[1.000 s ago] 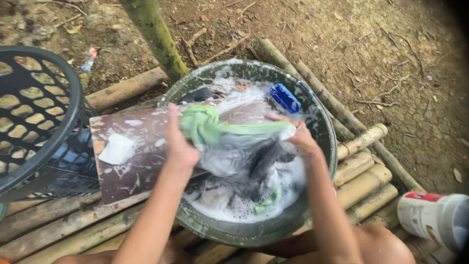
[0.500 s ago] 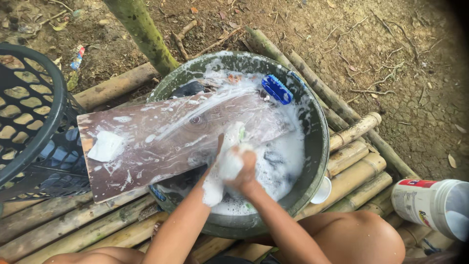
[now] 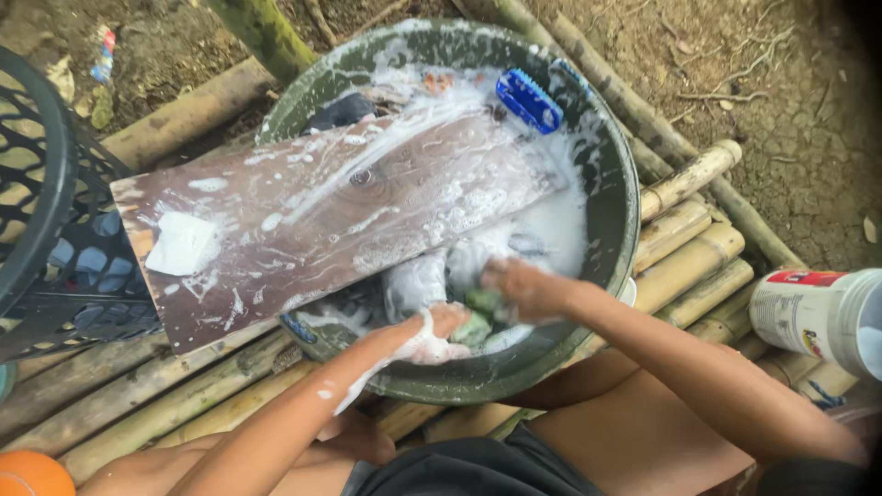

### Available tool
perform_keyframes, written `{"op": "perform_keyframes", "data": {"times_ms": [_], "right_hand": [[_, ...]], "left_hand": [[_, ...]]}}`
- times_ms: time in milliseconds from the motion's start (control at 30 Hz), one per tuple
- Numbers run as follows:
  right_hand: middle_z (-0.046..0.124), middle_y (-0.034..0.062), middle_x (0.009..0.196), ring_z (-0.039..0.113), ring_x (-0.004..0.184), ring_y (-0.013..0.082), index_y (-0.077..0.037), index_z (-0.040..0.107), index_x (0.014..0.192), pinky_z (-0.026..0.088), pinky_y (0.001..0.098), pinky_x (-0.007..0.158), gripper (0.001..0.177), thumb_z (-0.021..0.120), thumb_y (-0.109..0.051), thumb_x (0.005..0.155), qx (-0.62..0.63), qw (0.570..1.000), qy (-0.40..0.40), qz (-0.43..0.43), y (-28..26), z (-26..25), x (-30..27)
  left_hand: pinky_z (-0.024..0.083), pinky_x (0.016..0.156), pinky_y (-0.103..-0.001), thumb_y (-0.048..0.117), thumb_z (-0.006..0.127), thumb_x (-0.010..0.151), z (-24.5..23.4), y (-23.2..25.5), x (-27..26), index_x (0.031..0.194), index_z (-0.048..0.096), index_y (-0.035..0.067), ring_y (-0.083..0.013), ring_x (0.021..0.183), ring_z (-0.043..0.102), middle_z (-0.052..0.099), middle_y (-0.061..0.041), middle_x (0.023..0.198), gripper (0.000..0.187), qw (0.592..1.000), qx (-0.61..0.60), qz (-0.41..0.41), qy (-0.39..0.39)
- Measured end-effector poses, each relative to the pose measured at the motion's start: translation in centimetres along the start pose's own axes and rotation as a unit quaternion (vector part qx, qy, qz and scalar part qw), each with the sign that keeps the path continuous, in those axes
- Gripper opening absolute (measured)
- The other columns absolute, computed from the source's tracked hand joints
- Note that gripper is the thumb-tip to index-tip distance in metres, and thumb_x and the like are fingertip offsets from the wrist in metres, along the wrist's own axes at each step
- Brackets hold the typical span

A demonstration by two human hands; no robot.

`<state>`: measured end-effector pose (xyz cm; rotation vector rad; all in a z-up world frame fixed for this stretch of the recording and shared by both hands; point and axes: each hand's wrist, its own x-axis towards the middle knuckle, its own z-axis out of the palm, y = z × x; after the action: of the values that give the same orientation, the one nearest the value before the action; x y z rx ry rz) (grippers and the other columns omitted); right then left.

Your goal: The person washes clothes in a plastic basin using a brush and a wooden board. They scrub a grey shirt and a green cloth against the board, rinse them in the soapy water, and place the items into a black plastic basket.

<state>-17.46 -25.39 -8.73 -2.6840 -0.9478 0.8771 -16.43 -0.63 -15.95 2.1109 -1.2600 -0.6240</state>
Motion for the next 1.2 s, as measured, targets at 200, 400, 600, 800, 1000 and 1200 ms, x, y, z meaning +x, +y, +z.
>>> {"op": "perform_keyframes", "data": {"times_ms": [200,400,600,800,1000,1200], "right_hand": [[0.028,0.0121,0.166,0.028,0.151,0.0352,-0.017,0.046,0.149,0.027,0.0444,0.125,0.062,0.066,-0.027,0.091,-0.07,0.98,-0.183,0.038,-2.8,2.2,2.2],[0.036,0.01,0.153,0.034,0.136,0.0314,-0.016,0.051,0.14,0.033,0.0424,0.116,0.055,0.069,-0.028,0.089,-0.081,0.981,-0.12,0.127,4.4,5.4,7.2],[0.043,0.0078,0.14,0.041,0.122,0.0275,-0.016,0.055,0.131,0.04,0.0403,0.106,0.049,0.071,-0.03,0.087,0.005,0.965,-0.197,0.172,10.3,9.2,8.1],[0.05,0.0057,0.127,0.048,0.108,0.0236,-0.015,0.06,0.123,0.046,0.0382,0.096,0.044,0.074,-0.031,0.085,0.066,0.961,-0.22,0.155,9.4,10.2,7.6],[0.057,0.0036,0.114,0.054,0.094,0.0198,-0.014,0.064,0.114,0.052,0.0361,0.087,0.038,0.076,-0.033,0.083,0.111,0.964,-0.177,0.167,8.0,7.0,6.4],[0.065,0.0015,0.101,0.061,0.08,0.0159,-0.013,0.069,0.105,0.058,0.034,0.077,0.034,0.079,-0.035,0.08,0.145,0.972,-0.087,0.164,4.5,0.6,2.0]], "left_hand": [[0.043,0.097,-0.045,0.041,0.081,0.088,-3.5,-1.7,2.9,0.129,0.054,-0.005,-0.0383,0.116,0.055,0.057,-0.027,0.127,0.067,0.949,0.143,-0.219,-0.177],[0.044,0.089,-0.043,0.036,0.08,0.088,-2.7,-5.3,6.3,0.123,0.057,-0.002,-0.0342,0.107,0.056,0.06,-0.024,0.118,0.057,0.933,0.168,-0.257,-0.189],[0.045,0.082,-0.041,0.031,0.079,0.088,1.8,-7.6,3.8,0.116,0.06,0.0,-0.0301,0.098,0.058,0.062,-0.02,0.109,0.046,0.939,0.095,-0.23,-0.236],[0.047,0.075,-0.038,0.026,0.078,0.087,0.7,-9.6,5.2,0.109,0.063,0.003,-0.026,0.089,0.059,0.064,-0.017,0.101,0.035,0.932,0.098,-0.251,-0.242],[0.048,0.067,-0.036,0.021,0.077,0.087,-0.6,-6.4,7.3,0.103,0.065,0.005,-0.022,0.08,0.061,0.067,-0.013,0.092,0.025,0.946,0.099,-0.22,-0.215],[0.049,0.06,-0.033,0.016,0.076,0.087,-2.9,-1.4,1.2,0.096,0.068,0.008,-0.0179,0.072,0.063,0.069,-0.01,0.083,0.014,0.958,0.075,-0.173,-0.217]]}}
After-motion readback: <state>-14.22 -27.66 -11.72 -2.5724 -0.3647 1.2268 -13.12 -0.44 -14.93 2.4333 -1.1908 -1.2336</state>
